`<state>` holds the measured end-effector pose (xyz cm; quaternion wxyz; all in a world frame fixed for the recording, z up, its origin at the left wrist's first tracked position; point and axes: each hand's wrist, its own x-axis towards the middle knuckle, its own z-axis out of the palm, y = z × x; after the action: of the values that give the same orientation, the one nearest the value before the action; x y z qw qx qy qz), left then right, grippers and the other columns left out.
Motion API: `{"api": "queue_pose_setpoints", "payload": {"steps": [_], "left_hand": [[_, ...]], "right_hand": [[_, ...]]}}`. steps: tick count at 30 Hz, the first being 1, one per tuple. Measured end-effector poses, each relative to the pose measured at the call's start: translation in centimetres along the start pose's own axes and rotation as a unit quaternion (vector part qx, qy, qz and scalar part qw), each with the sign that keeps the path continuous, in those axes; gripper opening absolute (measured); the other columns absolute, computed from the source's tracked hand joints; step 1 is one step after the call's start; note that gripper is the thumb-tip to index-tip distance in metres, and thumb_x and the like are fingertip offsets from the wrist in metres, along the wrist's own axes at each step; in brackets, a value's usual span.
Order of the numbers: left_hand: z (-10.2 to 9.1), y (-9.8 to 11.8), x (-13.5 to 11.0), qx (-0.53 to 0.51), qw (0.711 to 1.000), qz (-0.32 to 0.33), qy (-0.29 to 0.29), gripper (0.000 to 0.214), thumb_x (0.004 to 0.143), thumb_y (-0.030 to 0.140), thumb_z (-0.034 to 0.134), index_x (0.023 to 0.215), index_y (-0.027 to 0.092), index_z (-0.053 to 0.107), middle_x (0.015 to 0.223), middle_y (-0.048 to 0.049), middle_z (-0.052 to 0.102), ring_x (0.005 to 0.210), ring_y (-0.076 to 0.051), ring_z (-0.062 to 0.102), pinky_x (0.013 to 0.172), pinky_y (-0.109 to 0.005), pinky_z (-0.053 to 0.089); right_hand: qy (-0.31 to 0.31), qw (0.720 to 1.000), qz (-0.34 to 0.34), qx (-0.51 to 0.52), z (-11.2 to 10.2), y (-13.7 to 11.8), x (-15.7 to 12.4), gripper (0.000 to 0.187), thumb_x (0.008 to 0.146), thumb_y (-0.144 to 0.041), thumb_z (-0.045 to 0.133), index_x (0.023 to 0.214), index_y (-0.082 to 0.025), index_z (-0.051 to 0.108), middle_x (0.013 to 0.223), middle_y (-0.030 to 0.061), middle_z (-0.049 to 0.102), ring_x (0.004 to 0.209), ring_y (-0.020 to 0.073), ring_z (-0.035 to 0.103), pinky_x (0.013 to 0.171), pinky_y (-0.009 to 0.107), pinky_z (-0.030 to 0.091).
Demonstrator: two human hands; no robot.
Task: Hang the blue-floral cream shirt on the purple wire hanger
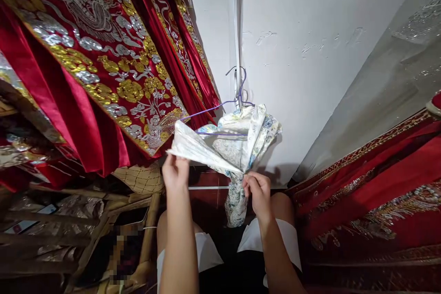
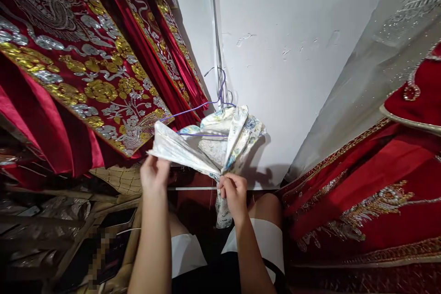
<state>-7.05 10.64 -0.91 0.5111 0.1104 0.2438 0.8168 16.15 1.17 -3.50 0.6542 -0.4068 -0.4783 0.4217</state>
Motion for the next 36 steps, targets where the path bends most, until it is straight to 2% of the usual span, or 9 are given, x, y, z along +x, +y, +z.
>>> {"api": "queue_pose_setpoints", "payload": {"steps": [6, 9, 12, 17, 20, 23, 27, 30, 36], "left_hand": [[-5.0, -4.7, -4.8, -0.023, 0.994, -0.071, 0.082, 0.021, 0.096, 0.011, 0.049, 0.088, 0.015, 0.068, 0.087, -0.0075, 0.074, 0.086, -0.014, 0.072, 0.095, -0.025, 0.052], [-3.5, -4.8, -6.8, 0.016, 0.999, -0.030, -0.016, 0.003, 0.088, 0.017, 0.068, 0.085, 0.017, 0.068, 0.085, -0.0020, 0.070, 0.083, -0.013, 0.069, 0.090, -0.023, 0.052], [-0.9, -4.5, -9.9, 0.112, 0.979, 0.004, -0.172, 0.018, 0.084, 0.034, 0.078, 0.088, 0.020, 0.068, 0.097, -0.0025, 0.069, 0.090, -0.016, 0.066, 0.087, -0.025, 0.052], [2.2, -3.8, -15.3, 0.398, 0.797, 0.046, -0.452, 0.018, 0.098, 0.034, 0.061, 0.092, 0.020, 0.071, 0.105, -0.0083, 0.066, 0.103, -0.022, 0.062, 0.095, -0.033, 0.048], [2.7, -2.3, -15.1, 0.486, 0.731, 0.110, -0.466, 0.017, 0.101, 0.032, 0.057, 0.104, 0.023, 0.072, 0.119, -0.0104, 0.064, 0.118, -0.025, 0.058, 0.105, -0.038, 0.043], [2.3, -0.3, -12.5, 0.523, 0.719, 0.134, -0.437, 0.030, 0.099, 0.036, 0.059, 0.127, 0.025, 0.064, 0.143, -0.0117, 0.056, 0.137, -0.028, 0.047, 0.117, -0.044, 0.033], [0.8, 1.4, -10.0, 0.527, 0.655, -0.057, -0.539, 0.046, 0.100, 0.049, 0.054, 0.136, 0.021, 0.058, 0.129, -0.0097, 0.066, 0.120, -0.027, 0.060, 0.106, -0.039, 0.045], [-0.8, 2.0, -9.6, 0.533, 0.574, -0.177, -0.596, 0.038, 0.094, 0.050, 0.061, 0.111, 0.018, 0.071, 0.105, -0.0061, 0.074, 0.098, -0.026, 0.066, 0.089, -0.034, 0.052], [-3.7, 5.1, -5.9, 0.548, 0.732, -0.073, -0.397, 0.010, 0.076, 0.036, 0.078, 0.075, 0.027, 0.073, 0.066, -0.0024, 0.071, 0.073, -0.028, 0.070, 0.094, -0.040, 0.054]], "right_hand": [[-0.096, 0.987, 0.102, -0.085, -3.1, 0.8, -0.4, 0.034, 0.080, -0.033, 0.057, 0.048, -0.021, 0.057, 0.035, -0.0046, 0.040, 0.035, 0.0095, 0.035, 0.045, 0.027, 0.031], [-0.246, 0.940, 0.183, -0.148, -4.1, 0.9, -0.2, 0.038, 0.086, -0.039, 0.058, 0.054, -0.020, 0.063, 0.039, -0.0022, 0.048, 0.040, 0.0111, 0.040, 0.050, 0.028, 0.036], [-0.214, 0.948, 0.183, -0.151, -3.7, 1.7, -0.3, 0.045, 0.092, -0.057, 0.056, 0.072, -0.020, 0.072, 0.059, 0.0031, 0.063, 0.055, 0.0171, 0.053, 0.058, 0.031, 0.045], [-0.091, 0.985, 0.142, -0.030, -1.9, 2.4, -0.2, 0.065, 0.081, -0.085, 0.052, 0.098, -0.026, 0.075, 0.093, 0.0090, 0.072, 0.104, 0.0299, 0.063, 0.091, 0.040, 0.051], [-0.167, 0.963, 0.184, 0.105, -1.0, 1.0, 0.2, 0.087, 0.081, -0.094, 0.030, 0.106, -0.022, 0.074, 0.095, 0.0115, 0.071, 0.108, 0.0309, 0.064, 0.091, 0.042, 0.052], [-0.331, 0.902, 0.227, 0.157, -0.7, -1.2, 0.9, 0.069, 0.082, -0.079, 0.057, 0.107, -0.017, 0.072, 0.093, 0.0105, 0.072, 0.096, 0.0275, 0.067, 0.084, 0.038, 0.052], [-0.426, 0.881, 0.205, 0.005, -1.5, -4.1, 2.8, 0.032, 0.065, -0.026, 0.083, 0.092, -0.017, 0.070, 0.077, -0.0006, 0.066, 0.070, 0.0152, 0.060, 0.066, 0.025, 0.046], [-0.302, 0.938, 0.080, -0.149, -2.5, -5.9, 5.7, 0.010, 0.066, -0.016, 0.069, 0.073, -0.019, 0.063, 0.064, -0.0046, 0.057, 0.061, 0.0129, 0.053, 0.059, 0.023, 0.041], [-0.054, 0.958, -0.155, -0.235, -2.9, -5.0, 13.9, 0.036, 0.078, -0.023, 0.060, 0.112, -0.020, 0.072, 0.123, 0.0083, 0.072, 0.118, 0.0255, 0.063, 0.106, 0.039, 0.045]]}}
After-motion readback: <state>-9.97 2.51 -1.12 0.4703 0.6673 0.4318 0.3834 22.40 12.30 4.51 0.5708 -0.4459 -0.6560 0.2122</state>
